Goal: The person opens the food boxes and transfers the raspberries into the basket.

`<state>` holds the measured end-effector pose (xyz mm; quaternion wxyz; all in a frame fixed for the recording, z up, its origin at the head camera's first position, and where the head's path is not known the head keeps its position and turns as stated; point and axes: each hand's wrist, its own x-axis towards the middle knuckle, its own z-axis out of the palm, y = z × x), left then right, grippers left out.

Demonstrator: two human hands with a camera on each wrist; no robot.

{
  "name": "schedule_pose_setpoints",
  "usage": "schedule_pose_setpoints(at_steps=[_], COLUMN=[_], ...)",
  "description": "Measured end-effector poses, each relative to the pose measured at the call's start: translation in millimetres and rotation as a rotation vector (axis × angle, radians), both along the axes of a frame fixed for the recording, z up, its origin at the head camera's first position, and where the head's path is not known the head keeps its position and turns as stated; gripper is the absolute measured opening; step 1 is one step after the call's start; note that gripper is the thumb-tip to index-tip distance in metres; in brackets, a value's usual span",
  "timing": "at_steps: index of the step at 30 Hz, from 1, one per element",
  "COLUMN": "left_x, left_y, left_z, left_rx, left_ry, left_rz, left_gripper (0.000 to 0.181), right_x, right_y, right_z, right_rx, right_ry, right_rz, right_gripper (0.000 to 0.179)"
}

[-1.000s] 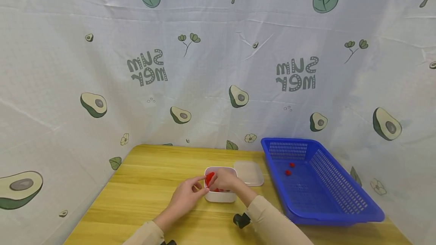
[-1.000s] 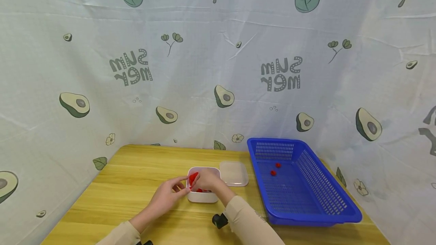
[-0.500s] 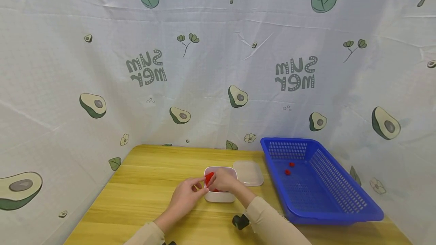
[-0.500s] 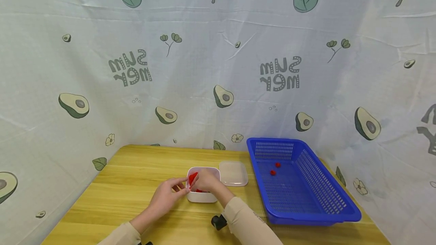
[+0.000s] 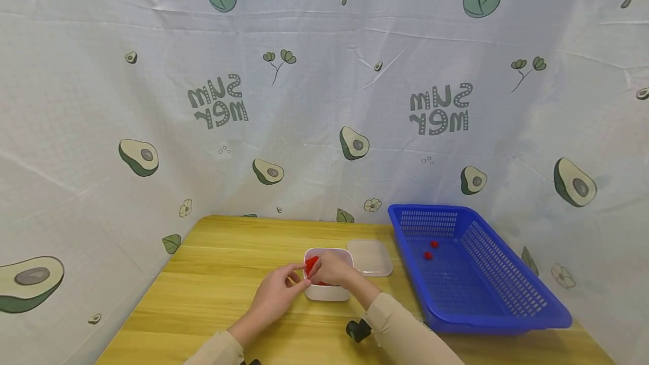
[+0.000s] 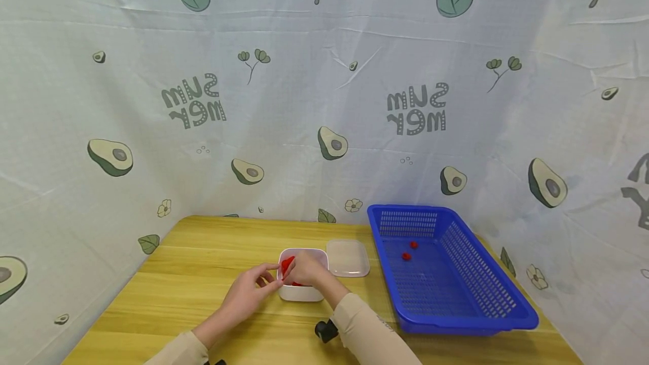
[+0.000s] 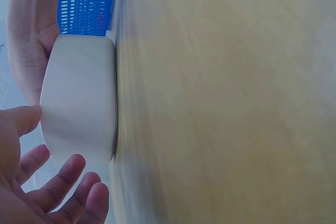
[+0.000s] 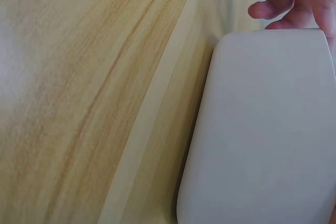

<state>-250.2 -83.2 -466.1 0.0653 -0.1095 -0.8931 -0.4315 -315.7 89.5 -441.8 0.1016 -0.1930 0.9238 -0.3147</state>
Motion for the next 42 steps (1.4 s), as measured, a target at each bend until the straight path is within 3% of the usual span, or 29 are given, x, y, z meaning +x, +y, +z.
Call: schedule_pose_setpoints(at_steps=[9,16,31,38,42], left_x=[0.5,-0.5,-0.3,-0.2,-0.9], left_y=[0.3,0.2,-1.0,-1.1,-1.1], left_z=[1.6,1.1,2.1,3.8,3.1], left_rx=[0.007,0.004,0.017,0.020,0.017], left_ry=[-0.023,-0.027,-0.040,-0.031,-0.022], left_rz=[-0.014,-0.014,-0.020,-0.026,-0.023], left_gripper=[0.043,0.044,0.045,0.043,0.042], right_x=[0.0,-0.2,-1.2,0.7,1.1], right_y=[0.9,1.3,2.0,1.5,2.0], right_z=[0.5,-0.2,0.6,8.4,15.5], right_rx=[-0.005,-0.029,-0.040,-0.045,-0.014], right_ry=[0.016,-0.038,-0.077,-0.129,-0.113], right_rz=[0.015,-0.024,-0.025,-0.044,-0.053], right_gripper=[0.004,0.004,0.004,0.005,0.006])
